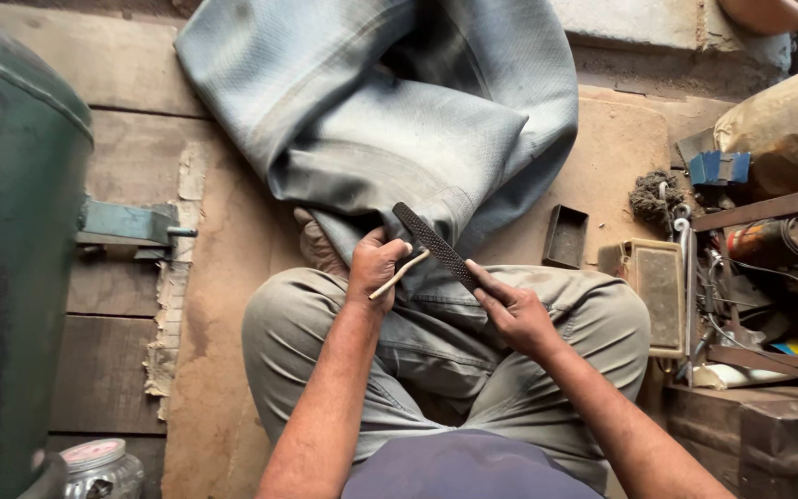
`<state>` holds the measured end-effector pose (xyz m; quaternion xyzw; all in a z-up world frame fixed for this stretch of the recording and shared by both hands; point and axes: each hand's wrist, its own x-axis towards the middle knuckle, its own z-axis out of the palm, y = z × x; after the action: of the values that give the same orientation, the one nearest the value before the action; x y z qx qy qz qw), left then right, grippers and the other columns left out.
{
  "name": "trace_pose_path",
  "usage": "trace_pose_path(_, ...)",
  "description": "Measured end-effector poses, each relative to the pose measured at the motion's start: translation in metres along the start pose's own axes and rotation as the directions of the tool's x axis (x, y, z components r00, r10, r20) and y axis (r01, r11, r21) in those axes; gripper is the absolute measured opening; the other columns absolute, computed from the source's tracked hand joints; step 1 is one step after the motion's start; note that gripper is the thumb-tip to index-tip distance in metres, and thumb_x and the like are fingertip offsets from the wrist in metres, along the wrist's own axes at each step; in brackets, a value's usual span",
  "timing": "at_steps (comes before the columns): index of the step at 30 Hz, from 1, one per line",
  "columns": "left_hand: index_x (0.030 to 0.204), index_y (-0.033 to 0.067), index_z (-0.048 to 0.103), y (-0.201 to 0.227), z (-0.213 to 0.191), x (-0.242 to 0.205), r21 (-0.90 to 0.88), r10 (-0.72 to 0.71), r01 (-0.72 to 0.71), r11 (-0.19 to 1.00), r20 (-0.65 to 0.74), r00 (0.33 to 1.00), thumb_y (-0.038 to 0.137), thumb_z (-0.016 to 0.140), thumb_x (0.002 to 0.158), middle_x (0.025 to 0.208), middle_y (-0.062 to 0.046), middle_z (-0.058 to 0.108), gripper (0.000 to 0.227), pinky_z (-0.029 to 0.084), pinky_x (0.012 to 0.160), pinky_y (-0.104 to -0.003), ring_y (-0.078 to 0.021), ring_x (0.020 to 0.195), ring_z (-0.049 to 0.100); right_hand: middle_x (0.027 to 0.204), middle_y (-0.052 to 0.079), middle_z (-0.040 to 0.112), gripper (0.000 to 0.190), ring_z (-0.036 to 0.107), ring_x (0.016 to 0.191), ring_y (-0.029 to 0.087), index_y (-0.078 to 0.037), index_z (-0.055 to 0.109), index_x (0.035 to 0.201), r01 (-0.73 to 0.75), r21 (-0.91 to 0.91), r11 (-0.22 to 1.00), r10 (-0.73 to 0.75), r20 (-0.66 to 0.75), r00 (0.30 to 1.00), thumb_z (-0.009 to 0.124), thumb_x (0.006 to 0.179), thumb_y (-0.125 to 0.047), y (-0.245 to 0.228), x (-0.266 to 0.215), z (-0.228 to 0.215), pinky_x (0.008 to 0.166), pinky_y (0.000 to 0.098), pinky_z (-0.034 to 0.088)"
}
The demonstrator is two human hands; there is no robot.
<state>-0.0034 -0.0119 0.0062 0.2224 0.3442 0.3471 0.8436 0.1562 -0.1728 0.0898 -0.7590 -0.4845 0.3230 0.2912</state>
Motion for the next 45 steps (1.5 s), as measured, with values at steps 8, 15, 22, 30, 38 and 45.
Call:
trace_pose_path(8, 0.097, -0.0038, 0.071, -0.006, -0.013, 0.004, 0.154, 0.024, -0.031, 0.988, 0.047, 0.999, -0.004, 0.066, 0.082, 0.085, -0.006, 0.071, 0.016, 0.054, 0.064, -0.029, -0.0141, 0.069, 0.064, 0.086, 0.025, 0.069, 0.047, 0.070, 0.076, 0.041, -0.028, 0.060, 0.143, 0.319, -0.219, 0.922, -0.341, -0.071, 0.937, 0.066, 0.097, -0.020, -0.044, 0.092, 0.028, 0.066, 0.0444, 0.054)
trace_pose_path(15, 0.097, -0.0012, 0.070, -0.001, -0.003, -0.002, 0.044, 0.023, -0.025, 0.999, 0.035, 0.999, -0.003, 0.065, 0.078, 0.087, -0.006, 0.073, 0.020, 0.057, 0.068, -0.028, -0.0144, 0.073, 0.067, 0.079, 0.024, 0.064, 0.049, 0.064, 0.068, 0.032, -0.023, 0.058, 0.147, 0.252, -0.092, 0.963, -0.252, 0.009, 0.968, 0.064, 0.098, -0.016, 0.002, 0.045, -0.016, 0.064, 0.0364, 0.054)
trace_pose_path(22, 0.095, -0.0033, 0.072, 0.003, -0.010, 0.000, 0.115, 0.011, -0.013, 0.993, 0.021, 1.000, -0.003, 0.066, 0.078, 0.087, -0.007, 0.073, 0.018, 0.057, 0.069, -0.029, -0.0152, 0.073, 0.067, 0.074, 0.024, 0.059, 0.053, 0.055, 0.054, 0.028, -0.025, 0.056, 0.149, 0.175, -0.126, 0.976, -0.162, 0.109, 0.981, 0.066, 0.097, -0.017, 0.000, 0.055, 0.000, 0.063, 0.0336, 0.053)
trace_pose_path(30, 0.100, -0.0006, 0.070, 0.011, 0.000, -0.010, 0.104, -0.019, 0.016, 0.994, 0.026, 0.999, 0.000, 0.066, 0.079, 0.089, -0.006, 0.074, 0.021, 0.058, 0.070, -0.029, -0.0148, 0.075, 0.070, 0.096, 0.018, 0.076, 0.047, 0.075, 0.080, 0.028, -0.026, 0.060, 0.143, 0.307, -0.127, 0.943, -0.305, 0.034, 0.952, 0.066, 0.097, -0.019, -0.016, 0.081, 0.002, 0.070, 0.0369, 0.056)
trace_pose_path(38, 0.097, -0.0036, 0.069, 0.000, -0.010, 0.000, 0.094, 0.024, -0.030, 0.995, 0.062, 0.998, -0.003, 0.069, 0.082, 0.090, -0.007, 0.073, 0.016, 0.057, 0.073, -0.030, -0.0157, 0.077, 0.068, 0.087, 0.021, 0.072, 0.051, 0.072, 0.064, 0.030, -0.029, 0.058, 0.146, 0.056, -0.156, 0.986, -0.034, 0.140, 0.990, 0.066, 0.096, -0.020, 0.007, 0.039, -0.023, 0.067, 0.0354, 0.056)
trace_pose_path(45, 0.105, -0.0012, 0.070, -0.003, -0.012, 0.000, 0.183, 0.055, -0.067, 0.981, 0.071, 0.996, -0.002, 0.069, 0.082, 0.095, -0.006, 0.073, 0.023, 0.057, 0.075, -0.029, -0.0138, 0.081, 0.068, 0.100, 0.021, 0.072, 0.047, 0.070, 0.079, 0.033, -0.025, 0.059, 0.147, 0.473, -0.080, 0.877, -0.476, -0.019, 0.879, 0.065, 0.101, -0.022, -0.021, 0.095, 0.019, 0.070, 0.0356, 0.055)
